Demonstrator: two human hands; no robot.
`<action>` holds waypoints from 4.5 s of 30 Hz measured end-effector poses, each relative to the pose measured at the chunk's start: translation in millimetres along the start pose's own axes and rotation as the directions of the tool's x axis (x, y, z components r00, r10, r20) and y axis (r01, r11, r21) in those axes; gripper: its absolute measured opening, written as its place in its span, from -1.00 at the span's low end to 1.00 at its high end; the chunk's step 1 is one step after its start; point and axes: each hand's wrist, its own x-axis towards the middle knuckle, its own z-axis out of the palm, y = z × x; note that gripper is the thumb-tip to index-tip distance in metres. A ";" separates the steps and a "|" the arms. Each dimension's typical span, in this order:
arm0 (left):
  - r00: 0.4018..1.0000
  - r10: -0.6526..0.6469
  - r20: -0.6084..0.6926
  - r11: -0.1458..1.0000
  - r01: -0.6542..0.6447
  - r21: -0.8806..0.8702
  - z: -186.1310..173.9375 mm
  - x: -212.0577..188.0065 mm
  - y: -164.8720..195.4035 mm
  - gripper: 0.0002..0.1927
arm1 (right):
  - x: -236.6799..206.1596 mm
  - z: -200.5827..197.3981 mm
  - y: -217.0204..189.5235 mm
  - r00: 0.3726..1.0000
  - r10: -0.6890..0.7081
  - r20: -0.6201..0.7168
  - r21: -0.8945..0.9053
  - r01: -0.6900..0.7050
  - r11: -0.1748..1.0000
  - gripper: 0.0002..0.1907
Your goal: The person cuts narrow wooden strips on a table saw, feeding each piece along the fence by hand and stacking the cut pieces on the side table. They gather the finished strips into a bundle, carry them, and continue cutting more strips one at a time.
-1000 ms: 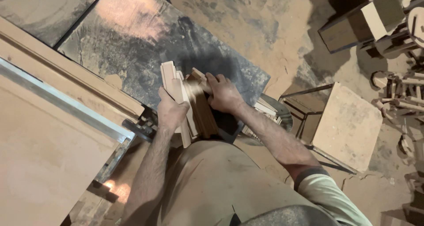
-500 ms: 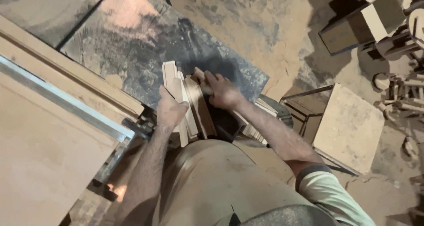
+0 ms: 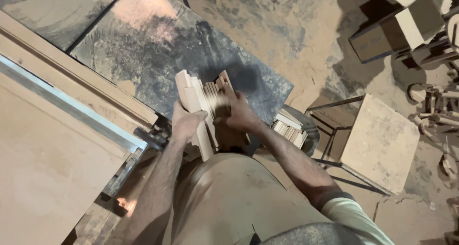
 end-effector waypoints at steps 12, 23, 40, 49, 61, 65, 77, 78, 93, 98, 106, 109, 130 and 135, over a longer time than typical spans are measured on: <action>0.997 -0.068 -0.049 0.867 0.083 0.491 -5.8 -13.2 53.2 -0.06 | -6.9 6.2 -22.2 0.997 -0.050 -0.054 -0.161 0.040 0.986 -0.04; 0.991 0.130 -0.020 0.987 -0.128 0.099 31.4 -0.2 21.1 -0.19 | 9.9 -26.3 5.3 0.983 -0.182 -0.004 -0.112 0.180 0.977 0.03; 0.912 0.404 0.076 0.762 -0.381 0.524 26.8 2.0 2.8 -0.33 | 12.2 -13.2 -7.0 0.991 -0.107 -0.085 -0.278 0.079 0.957 0.03; 0.992 0.129 0.013 0.963 -0.128 0.236 21.6 11.9 -2.6 -0.27 | 7.0 -21.8 -27.2 0.996 0.043 -0.077 -0.266 -0.063 0.962 0.24; 0.869 0.469 -0.156 0.835 -0.380 0.398 30.2 16.6 -19.1 -0.34 | -23.9 -27.8 104.1 0.892 -0.398 -0.215 0.011 0.410 0.912 -0.02; 0.730 0.637 -0.246 0.751 -0.517 0.410 35.6 62.4 -16.2 -0.44 | -28.9 -28.2 118.6 0.821 -0.484 -0.302 0.068 0.525 0.849 -0.07; 0.768 0.637 -0.063 0.758 -0.611 0.228 45.1 77.9 -25.8 -0.64 | -39.6 12.6 123.0 0.663 -0.653 -0.366 -0.174 0.640 0.748 0.01; 0.746 0.661 -0.076 0.740 -0.633 0.225 45.6 74.6 -23.1 -0.63 | -38.5 6.5 117.1 0.715 -0.616 -0.330 -0.165 0.599 0.784 0.02; 0.947 0.318 -0.052 0.947 -0.319 -0.018 22.9 -3.3 -10.8 -0.60 | 1.0 -9.5 -11.7 0.988 -0.075 -0.138 -0.346 0.023 0.938 0.38; 0.995 -0.016 -0.099 1.000 0.017 0.012 10.0 -8.9 -16.7 -0.75 | 0.5 -13.0 -10.1 0.989 -0.051 -0.142 -0.296 0.007 0.955 0.38; 0.980 0.189 -0.063 0.981 -0.190 -0.024 -46.6 -72.4 9.9 -0.77 | 0.5 -11.9 -16.8 0.981 -0.069 -0.179 -0.335 0.005 0.942 0.33; 0.970 0.206 -0.127 0.964 -0.224 -0.143 -82.5 -103.5 14.6 -0.80 | 0.9 -8.2 -18.1 0.987 -0.033 -0.157 -0.366 -0.027 0.930 0.32; 0.957 0.236 -0.170 0.882 -0.137 0.451 -196.6 -166.0 14.5 -0.49 | 17.2 4.5 19.8 0.937 -0.281 -0.207 -0.407 0.179 0.896 0.29; 0.917 0.380 0.118 0.186 -0.201 0.962 -213.6 -125.6 24.8 -0.27 | 21.5 7.6 22.9 0.936 -0.282 -0.211 -0.400 0.181 0.899 0.29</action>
